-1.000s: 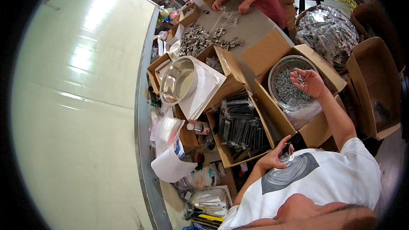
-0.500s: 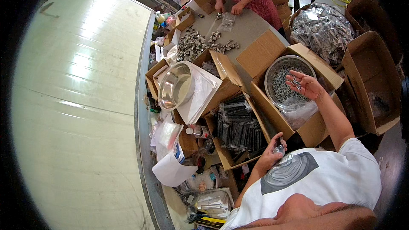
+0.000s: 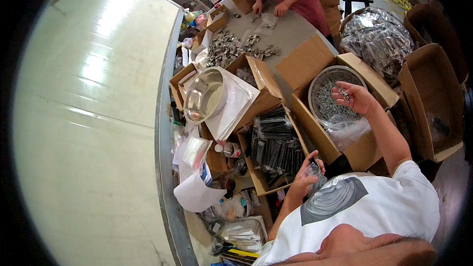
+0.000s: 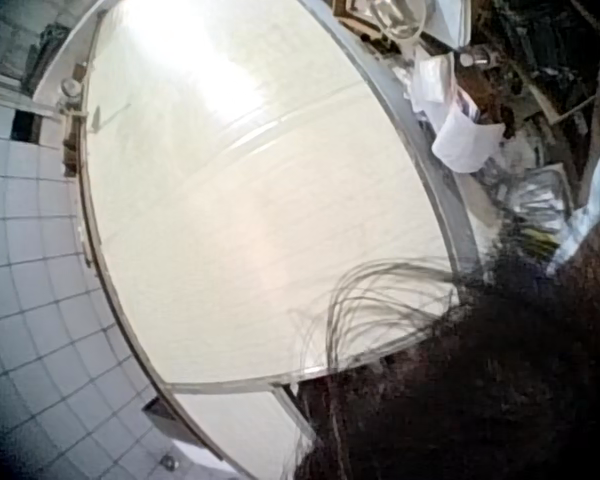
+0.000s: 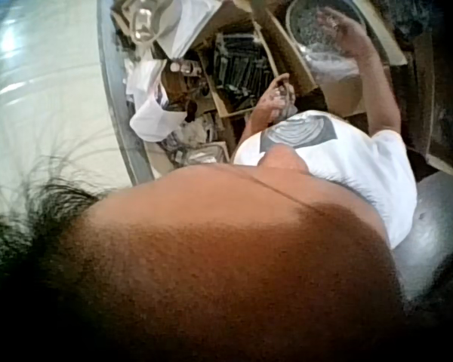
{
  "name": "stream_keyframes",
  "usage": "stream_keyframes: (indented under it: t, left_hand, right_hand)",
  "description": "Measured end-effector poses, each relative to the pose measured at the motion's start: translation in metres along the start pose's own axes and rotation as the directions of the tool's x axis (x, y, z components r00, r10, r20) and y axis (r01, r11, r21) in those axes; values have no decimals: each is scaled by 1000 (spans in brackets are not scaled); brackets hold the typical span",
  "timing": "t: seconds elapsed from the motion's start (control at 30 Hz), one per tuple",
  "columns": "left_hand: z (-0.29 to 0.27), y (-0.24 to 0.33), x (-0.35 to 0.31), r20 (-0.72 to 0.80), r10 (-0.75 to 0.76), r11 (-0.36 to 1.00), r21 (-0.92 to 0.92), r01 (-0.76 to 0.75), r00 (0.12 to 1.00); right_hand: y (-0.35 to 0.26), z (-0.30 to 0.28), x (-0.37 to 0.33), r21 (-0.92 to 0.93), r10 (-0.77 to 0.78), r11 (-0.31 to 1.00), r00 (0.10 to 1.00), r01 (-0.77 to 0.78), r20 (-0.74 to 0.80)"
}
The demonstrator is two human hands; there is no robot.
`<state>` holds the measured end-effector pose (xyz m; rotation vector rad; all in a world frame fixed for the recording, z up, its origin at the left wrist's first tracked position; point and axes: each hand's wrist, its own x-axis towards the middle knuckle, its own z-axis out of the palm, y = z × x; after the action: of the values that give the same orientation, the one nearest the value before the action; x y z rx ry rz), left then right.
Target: The person sorts small metal parts from a box into small plastic bags by hand at a warehouse workstation.
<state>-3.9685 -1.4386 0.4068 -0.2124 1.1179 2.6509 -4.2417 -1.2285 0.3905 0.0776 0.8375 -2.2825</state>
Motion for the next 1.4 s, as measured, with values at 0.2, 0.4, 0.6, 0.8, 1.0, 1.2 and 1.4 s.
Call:
stream_keyframes:
  t: [0.2,0.4,0.6,0.8,1.0,1.2,1.4]
  left_hand:
    - [3,5,0,26,18,1000,12,-18,1000]
    - [-2,2,-3,45,31,1000,-7,-30,999]
    - [1,3,-3,53,13,1000,-24,-11,999]
    - [4,4,-5,39,7,1000,-30,-6,999]
    - [5,4,-5,42,3,1000,-19,-2,999]
    - [7,6,-7,21,3,1000,-3,-3,1000]
    - [7,7,-5,35,19,999,44,-21,999]
  right_hand:
    - [-15,10,13,136,84,988,991,-69,-106]
    - [-2,41,-15,184,-13,983,1000,11,12]
    - [17,-7,-1,239,130,966,983,-96,-128]
    - [21,23,-19,236,37,972,997,-18,-75]
    - [22,1,-13,216,60,976,992,-35,-108]
    - [22,21,-20,217,-46,974,997,59,-63]
    - [14,44,-34,171,-60,984,996,48,65]
